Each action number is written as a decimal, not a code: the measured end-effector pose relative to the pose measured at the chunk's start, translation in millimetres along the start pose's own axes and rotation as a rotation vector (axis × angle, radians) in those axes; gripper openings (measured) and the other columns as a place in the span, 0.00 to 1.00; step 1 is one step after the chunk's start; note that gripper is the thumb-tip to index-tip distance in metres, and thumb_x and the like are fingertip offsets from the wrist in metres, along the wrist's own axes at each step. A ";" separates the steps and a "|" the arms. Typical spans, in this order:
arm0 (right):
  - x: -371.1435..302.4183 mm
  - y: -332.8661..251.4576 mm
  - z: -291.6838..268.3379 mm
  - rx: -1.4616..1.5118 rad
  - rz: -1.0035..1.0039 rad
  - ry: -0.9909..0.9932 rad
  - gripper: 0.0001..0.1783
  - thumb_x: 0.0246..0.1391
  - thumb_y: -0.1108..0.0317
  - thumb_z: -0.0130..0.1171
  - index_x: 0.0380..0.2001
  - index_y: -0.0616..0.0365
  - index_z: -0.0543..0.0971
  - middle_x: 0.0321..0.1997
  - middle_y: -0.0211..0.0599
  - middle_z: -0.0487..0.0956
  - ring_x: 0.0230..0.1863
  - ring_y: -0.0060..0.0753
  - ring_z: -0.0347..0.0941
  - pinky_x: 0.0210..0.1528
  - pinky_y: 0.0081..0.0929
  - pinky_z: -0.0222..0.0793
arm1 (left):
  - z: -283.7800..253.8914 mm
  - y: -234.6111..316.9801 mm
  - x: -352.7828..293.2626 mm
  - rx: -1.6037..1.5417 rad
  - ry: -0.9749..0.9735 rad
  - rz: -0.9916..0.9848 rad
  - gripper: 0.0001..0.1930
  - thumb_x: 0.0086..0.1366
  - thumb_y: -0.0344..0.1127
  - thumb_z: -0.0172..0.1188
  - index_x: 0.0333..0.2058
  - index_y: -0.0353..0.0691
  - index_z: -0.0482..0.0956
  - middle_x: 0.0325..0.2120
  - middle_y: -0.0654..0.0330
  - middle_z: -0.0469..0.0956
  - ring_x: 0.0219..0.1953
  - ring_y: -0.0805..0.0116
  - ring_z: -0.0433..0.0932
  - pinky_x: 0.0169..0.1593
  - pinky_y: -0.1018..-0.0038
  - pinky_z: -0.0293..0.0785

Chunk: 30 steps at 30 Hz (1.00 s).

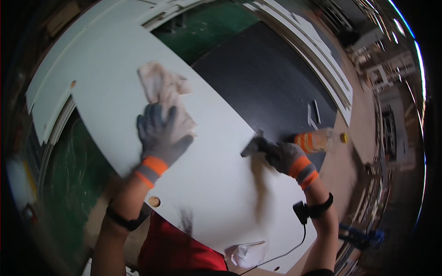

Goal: The recorder is cleaning and scraping white furniture panels in a workshop environment using cleaning solution, a cloth, and a scraper tool.

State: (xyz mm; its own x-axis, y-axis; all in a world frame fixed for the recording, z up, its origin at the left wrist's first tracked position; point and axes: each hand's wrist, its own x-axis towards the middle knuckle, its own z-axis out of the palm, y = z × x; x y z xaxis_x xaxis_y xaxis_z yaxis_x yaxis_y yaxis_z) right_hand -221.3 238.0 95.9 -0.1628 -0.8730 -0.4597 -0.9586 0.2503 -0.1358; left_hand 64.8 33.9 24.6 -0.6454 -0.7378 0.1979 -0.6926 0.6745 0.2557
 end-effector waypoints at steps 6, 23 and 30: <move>13.9 -8.5 -12.9 0.006 -0.020 0.030 0.21 0.55 0.59 0.53 0.52 0.49 0.76 0.32 0.45 0.82 0.34 0.50 0.78 0.37 0.42 0.73 | -1.2 -14.9 -2.7 -0.307 -0.024 0.027 0.25 0.62 0.25 0.47 0.58 0.48 0.72 0.61 0.55 0.63 0.64 0.58 0.63 0.64 0.62 0.61; 205.2 -112.7 -94.4 0.136 0.017 0.061 0.15 0.52 0.60 0.57 0.43 0.49 0.81 0.31 0.46 0.80 0.34 0.51 0.77 0.38 0.40 0.72 | -73.0 -198.2 16.7 -0.681 0.043 -0.018 0.27 0.43 0.17 0.57 0.47 0.38 0.80 0.57 0.46 0.70 0.57 0.46 0.71 0.57 0.58 0.71; 192.7 -133.3 -91.9 0.206 0.132 0.087 0.25 0.54 0.61 0.56 0.57 0.42 0.73 0.33 0.41 0.80 0.33 0.47 0.77 0.36 0.39 0.73 | -95.3 -254.9 68.5 -0.568 -0.209 0.305 0.22 0.51 0.31 0.63 0.48 0.34 0.78 0.62 0.34 0.58 0.63 0.32 0.59 0.59 0.48 0.66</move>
State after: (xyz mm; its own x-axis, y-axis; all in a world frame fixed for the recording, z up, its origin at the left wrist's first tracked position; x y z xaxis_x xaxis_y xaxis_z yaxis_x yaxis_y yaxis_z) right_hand -146.3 -2.1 106.1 -0.3112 -0.8575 -0.4097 -0.8613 0.4366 -0.2598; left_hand 227.8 -191.3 63.2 -0.8734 -0.4571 0.1679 -0.2292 0.6901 0.6865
